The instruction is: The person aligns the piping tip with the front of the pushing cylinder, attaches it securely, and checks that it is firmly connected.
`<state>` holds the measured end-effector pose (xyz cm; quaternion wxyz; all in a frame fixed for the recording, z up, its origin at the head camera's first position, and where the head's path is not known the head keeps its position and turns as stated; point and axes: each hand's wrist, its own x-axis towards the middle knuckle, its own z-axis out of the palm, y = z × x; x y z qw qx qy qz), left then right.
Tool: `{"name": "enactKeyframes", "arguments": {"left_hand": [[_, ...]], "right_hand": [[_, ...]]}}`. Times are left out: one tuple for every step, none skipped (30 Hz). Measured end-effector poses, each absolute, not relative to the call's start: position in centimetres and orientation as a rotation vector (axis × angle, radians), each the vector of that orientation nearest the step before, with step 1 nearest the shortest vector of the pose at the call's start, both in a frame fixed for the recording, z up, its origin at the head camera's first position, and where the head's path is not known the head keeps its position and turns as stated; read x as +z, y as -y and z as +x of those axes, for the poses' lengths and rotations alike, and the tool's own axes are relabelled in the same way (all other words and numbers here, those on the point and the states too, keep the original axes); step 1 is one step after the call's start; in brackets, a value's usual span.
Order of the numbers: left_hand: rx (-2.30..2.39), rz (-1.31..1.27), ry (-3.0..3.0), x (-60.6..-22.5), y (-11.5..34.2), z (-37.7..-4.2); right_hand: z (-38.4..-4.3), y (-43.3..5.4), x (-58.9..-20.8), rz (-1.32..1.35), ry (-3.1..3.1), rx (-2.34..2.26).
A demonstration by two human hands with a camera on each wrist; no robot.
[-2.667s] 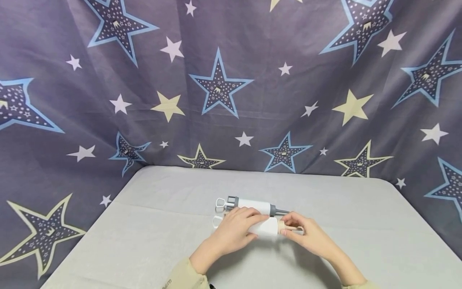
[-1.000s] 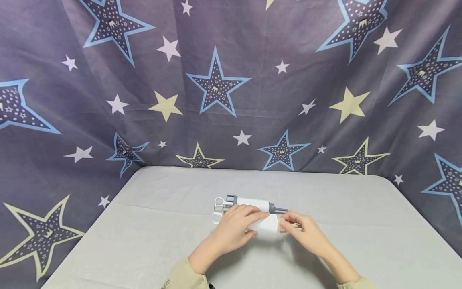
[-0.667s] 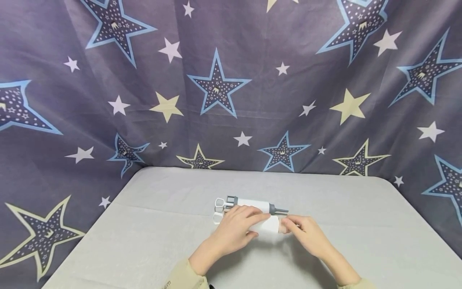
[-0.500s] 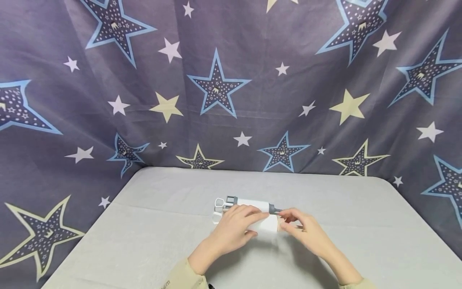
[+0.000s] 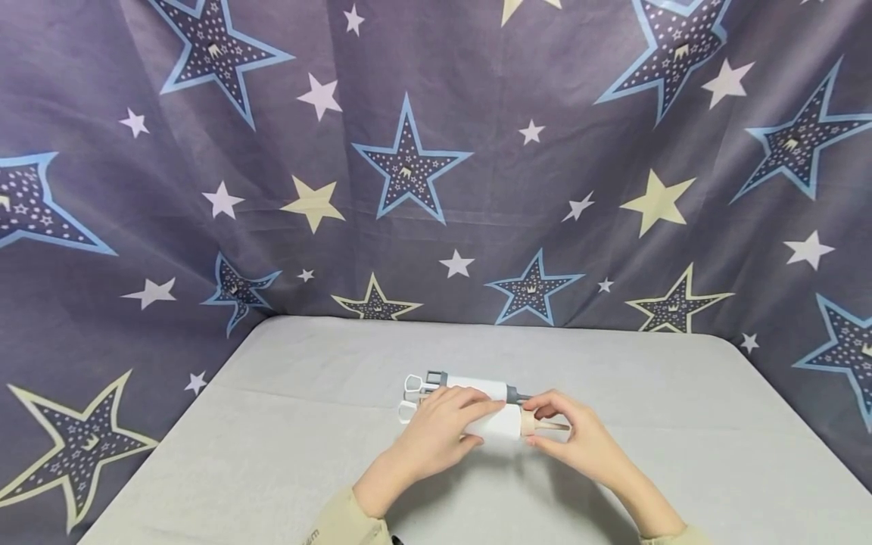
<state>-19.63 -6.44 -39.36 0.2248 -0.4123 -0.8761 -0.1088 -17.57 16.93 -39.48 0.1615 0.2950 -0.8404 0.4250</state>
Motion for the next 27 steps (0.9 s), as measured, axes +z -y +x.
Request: {"name": "enactKeyframes", "arguments": {"left_hand": [[-0.300,-1.137,2.417,-39.4,6.5,-19.6],[-0.300,-1.137,2.417,-39.4,6.5,-19.6],[-0.303,-1.138,2.417,-39.3,6.5,-19.6],[-0.305,-1.139,2.416,-39.4,6.5,-19.6],[-0.307,-1.139,2.415,-39.4,6.5,-19.6],[-0.309,-1.139,2.414,-39.4,6.5,-19.6],[-0.311,-1.140,2.413,-39.4,6.5,-19.6],[-0.314,-1.140,2.411,-39.4,6.5,-19.6],[-0.317,-1.140,2.410,-39.4,6.5,-19.6],[-0.320,-1.139,2.409,-39.4,6.5,-19.6],[-0.321,-1.139,2.408,-39.4,6.5,-19.6],[-0.324,-1.139,2.409,-39.4,6.5,-19.6],[-0.327,-1.139,2.409,-39.4,6.5,-19.6],[-0.328,-1.139,2.410,-39.4,6.5,-19.6],[-0.329,-1.138,2.410,-39.4,6.5,-19.6],[-0.329,-1.139,2.410,-39.4,6.5,-19.5],[-0.329,-1.138,2.411,-39.4,6.5,-19.5],[-0.329,-1.139,2.411,-39.4,6.5,-19.5],[-0.329,-1.139,2.410,-39.4,6.5,-19.5],[-0.328,-1.140,2.409,-39.4,6.5,-19.5],[-0.329,-1.141,2.407,-39.4,6.5,-19.5],[-0.329,-1.141,2.405,-39.4,6.5,-19.5],[-0.329,-1.141,2.403,-39.4,6.5,-19.5],[-0.329,-1.141,2.401,-39.4,6.5,-19.5],[-0.327,-1.141,2.399,-39.4,6.5,-19.5],[-0.327,-1.142,2.398,-39.4,6.5,-19.5],[-0.326,-1.143,2.397,-39.4,6.5,-19.5]], "right_hand": [[-17.8,-17.0,-39.9,0.839,2.398,1.209],[-18.0,-17.2,-40.3,0.836,2.398,1.202],[-18.2,-17.3,-40.7,0.832,2.401,1.198],[-18.4,-17.4,-41.1,0.829,2.404,1.192],[-18.7,-17.6,-41.5,0.828,2.406,1.186],[-18.8,-17.7,-41.8,0.826,2.409,1.182],[-18.9,-17.8,-41.9,0.825,2.410,1.182],[-19.0,-17.8,-42.0,0.827,2.409,1.182],[-19.0,-17.8,-42.1,0.824,2.408,1.182],[-19.0,-17.8,-42.1,0.823,2.407,1.181],[-19.0,-17.8,-42.0,0.823,2.406,1.179],[-19.0,-17.8,-42.0,0.822,2.406,1.178],[-18.9,-17.8,-42.0,0.821,2.407,1.179],[-18.9,-17.7,-41.9,0.819,2.409,1.179],[-18.9,-17.7,-41.9,0.817,2.411,1.183],[-18.9,-17.7,-41.9,0.818,2.412,1.187],[-18.9,-17.7,-41.9,0.819,2.414,1.192],[-18.9,-17.7,-42.0,0.818,2.418,1.196],[-18.9,-17.7,-42.0,0.817,2.421,1.201],[-18.9,-17.7,-42.0,0.816,2.426,1.203],[-18.9,-17.7,-42.0,0.815,2.429,1.208],[-18.9,-17.7,-42.0,0.813,2.435,1.213],[-18.9,-17.7,-42.0,0.808,2.441,1.220],[-18.9,-17.7,-42.0,0.807,2.446,1.232],[-18.9,-17.7,-42.0,0.804,2.452,1.245],[-18.9,-17.7,-42.0,0.808,2.454,1.253],[-18.9,-17.7,-42.0,0.808,2.459,1.266]]}}
